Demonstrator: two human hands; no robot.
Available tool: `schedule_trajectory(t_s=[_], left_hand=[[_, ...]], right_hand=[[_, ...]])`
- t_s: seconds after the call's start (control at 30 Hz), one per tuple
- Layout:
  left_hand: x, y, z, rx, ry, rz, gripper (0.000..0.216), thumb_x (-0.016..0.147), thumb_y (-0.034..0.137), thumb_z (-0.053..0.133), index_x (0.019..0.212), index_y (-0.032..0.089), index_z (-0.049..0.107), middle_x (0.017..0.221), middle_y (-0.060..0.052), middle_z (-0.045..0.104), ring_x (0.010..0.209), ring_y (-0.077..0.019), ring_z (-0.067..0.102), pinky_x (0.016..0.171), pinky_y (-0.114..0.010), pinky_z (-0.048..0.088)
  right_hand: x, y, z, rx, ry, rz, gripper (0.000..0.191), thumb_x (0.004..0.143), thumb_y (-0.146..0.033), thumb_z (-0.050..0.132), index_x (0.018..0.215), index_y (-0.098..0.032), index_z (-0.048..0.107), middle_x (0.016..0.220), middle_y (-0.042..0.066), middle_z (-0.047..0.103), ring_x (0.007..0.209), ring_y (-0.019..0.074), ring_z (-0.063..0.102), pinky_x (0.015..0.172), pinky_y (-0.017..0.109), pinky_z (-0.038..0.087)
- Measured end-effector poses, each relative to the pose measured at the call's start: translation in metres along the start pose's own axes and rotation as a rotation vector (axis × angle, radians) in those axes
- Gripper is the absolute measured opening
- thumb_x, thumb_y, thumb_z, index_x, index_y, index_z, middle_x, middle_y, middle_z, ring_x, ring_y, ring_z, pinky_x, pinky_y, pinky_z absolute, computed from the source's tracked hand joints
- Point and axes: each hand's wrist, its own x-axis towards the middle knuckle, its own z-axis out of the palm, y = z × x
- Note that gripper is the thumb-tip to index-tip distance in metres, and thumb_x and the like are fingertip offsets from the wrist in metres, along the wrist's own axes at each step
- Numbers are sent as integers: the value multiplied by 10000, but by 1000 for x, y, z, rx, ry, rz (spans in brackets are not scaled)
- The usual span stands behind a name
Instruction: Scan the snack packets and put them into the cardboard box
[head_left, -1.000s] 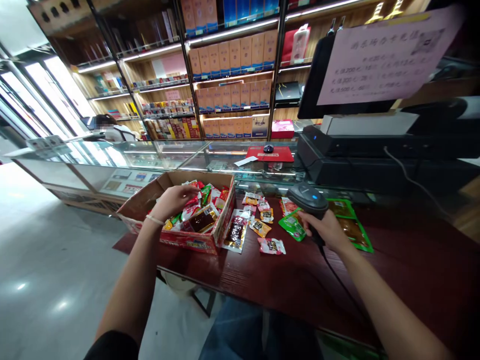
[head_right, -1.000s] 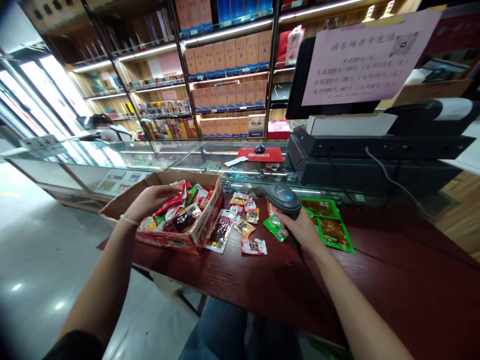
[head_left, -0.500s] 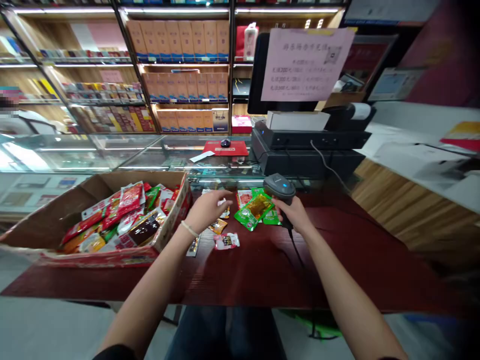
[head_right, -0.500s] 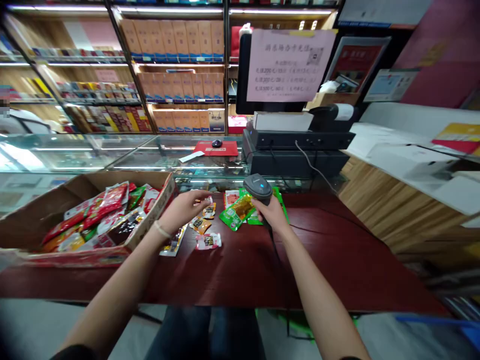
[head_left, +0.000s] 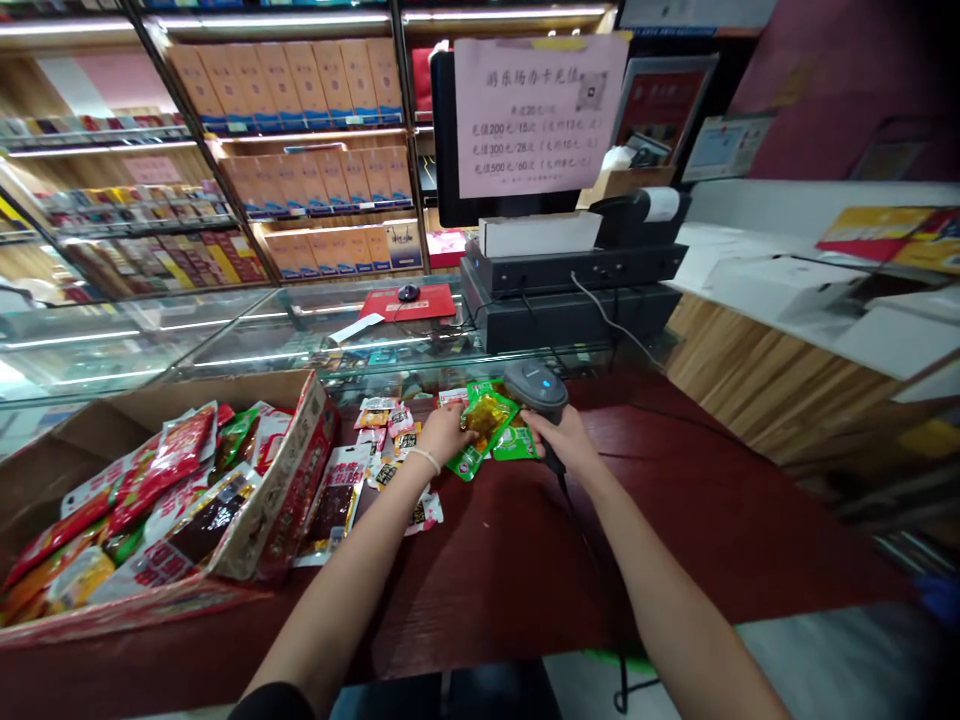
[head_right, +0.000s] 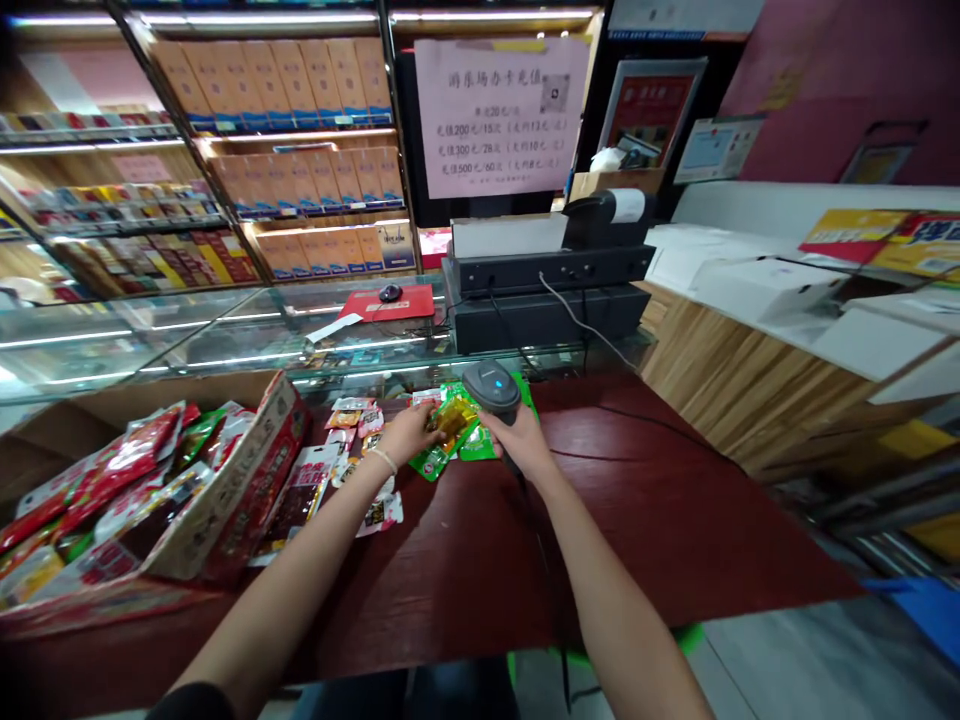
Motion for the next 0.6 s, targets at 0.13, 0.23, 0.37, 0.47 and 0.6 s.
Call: schedule_trajectory(t_s=[0.13, 0.23, 0.37, 0.47, 0.6], left_hand=[[12, -1, 2, 17, -175, -74, 550, 689, 430, 756, 1127, 127, 618, 1111, -201, 667, 1026, -332, 646, 853, -363, 474], [18, 2, 2, -23, -164, -125, 591, 576, 401, 822, 1070, 135, 639, 1182, -216, 629, 1142, -374, 581, 916, -394, 448], [19, 9, 3, -263, -110, -170, 468, 421, 224, 875, 824, 146, 649, 1092, -180, 655, 1134, -370, 574, 924, -375, 445], [13, 8, 0, -364, -99, -163, 390, 503, 217, 850, 814, 165, 620, 901, -86, 685, 936, -279, 649, 816, -334, 484], [-7, -12, -16, -883, 22, -174, 437, 610, 347, 833, 914, 167, 575, 880, -47, 685, 818, -194, 657, 749, -303, 497]], right_hand=[[0, 0, -2, -9, -9, -22, 403, 758, -528, 731, 605, -218, 523, 460, -29, 493, 352, 111, 460, 373, 253, 366], [-1, 2, -1, 21, -1, -21, 356, 759, -522, 729, 687, -211, 572, 481, -35, 501, 354, 109, 461, 367, 249, 363], [-3, 2, 0, 69, -3, -14, 336, 746, -510, 741, 769, -208, 595, 502, -44, 507, 357, 101, 448, 358, 240, 354], [-6, -1, 0, 91, 8, -11, 333, 743, -495, 746, 786, -202, 594, 499, -51, 499, 358, 96, 448, 360, 233, 359], [-8, -1, 0, 143, 16, 4, 337, 750, -478, 745, 841, -189, 597, 501, -63, 494, 361, 89, 437, 359, 222, 356]])
